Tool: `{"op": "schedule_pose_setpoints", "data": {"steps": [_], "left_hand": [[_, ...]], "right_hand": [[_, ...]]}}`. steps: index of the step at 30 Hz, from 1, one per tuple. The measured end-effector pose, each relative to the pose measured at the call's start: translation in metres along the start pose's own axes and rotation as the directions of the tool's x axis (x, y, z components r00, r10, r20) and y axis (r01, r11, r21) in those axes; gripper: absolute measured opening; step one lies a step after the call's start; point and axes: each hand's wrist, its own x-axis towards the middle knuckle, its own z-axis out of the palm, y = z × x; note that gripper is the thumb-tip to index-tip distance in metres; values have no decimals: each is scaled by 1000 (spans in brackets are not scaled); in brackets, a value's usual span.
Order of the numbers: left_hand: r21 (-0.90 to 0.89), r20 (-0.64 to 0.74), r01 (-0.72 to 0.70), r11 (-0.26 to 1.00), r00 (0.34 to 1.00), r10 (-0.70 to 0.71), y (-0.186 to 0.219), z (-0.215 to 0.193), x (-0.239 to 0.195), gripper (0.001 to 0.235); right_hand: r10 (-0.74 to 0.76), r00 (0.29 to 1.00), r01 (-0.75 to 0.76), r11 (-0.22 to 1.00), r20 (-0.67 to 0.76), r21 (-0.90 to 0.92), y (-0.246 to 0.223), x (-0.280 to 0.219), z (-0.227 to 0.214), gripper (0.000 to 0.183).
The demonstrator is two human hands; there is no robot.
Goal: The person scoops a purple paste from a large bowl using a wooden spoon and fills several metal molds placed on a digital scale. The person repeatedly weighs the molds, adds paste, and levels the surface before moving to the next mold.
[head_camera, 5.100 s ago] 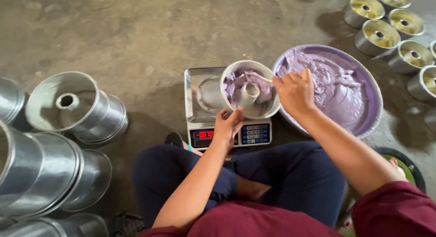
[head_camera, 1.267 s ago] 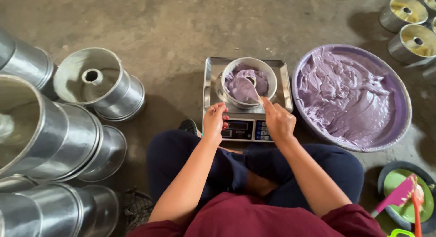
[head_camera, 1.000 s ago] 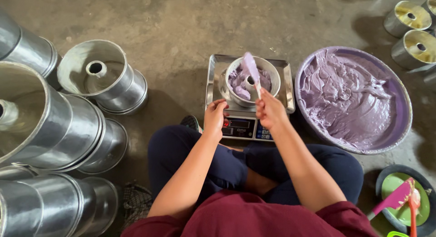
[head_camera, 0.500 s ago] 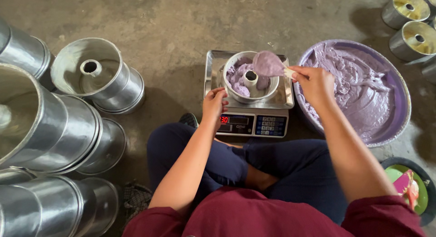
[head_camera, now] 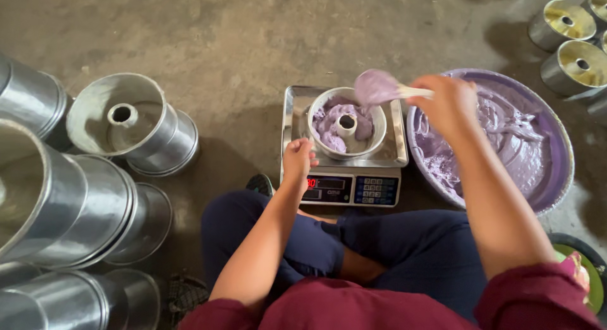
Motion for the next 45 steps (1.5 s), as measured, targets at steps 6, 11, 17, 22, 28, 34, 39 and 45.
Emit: {"op": "schedule_pose_setpoints", "data": {"steps": [6,11,17,22,28,34,39,45], "left_hand": [[90,134,292,952,944,-302,-9,32,-52,18],[106,208,331,938,914,-347,-14,65,-73,17],[67,92,265,962,958,-270,-3,39,-64,18],[32,64,228,973,971,-230,8,27,-59,18],[-2,23,223,975,975,-223,12,16,-58,17],[-49,-33,179,983,983,-181,2,12,-36,18],[-124,-22,129,984,991,-133,-18,3,-13,25],[-129,50,139,982,990,-134,-40,3,29,33]], "right_hand": [[515,854,-447,798,70,-404,129,-64,58,22],[452,892,-406,821,22,-402,157,-110,115,27],[641,759,-632,682,116,367,160,-113,104,26],[428,900,-424,822,-80,-381,150,-95,118,24],[584,811,-585,810,24,37,126,-102,85,23],[482,875,-298,477,38,827,19,-106,74,23],[88,982,-57,982,-170,179,-57,-107,82,17],[-176,978,194,965,109,-178,-52,-30,36,19]]}}
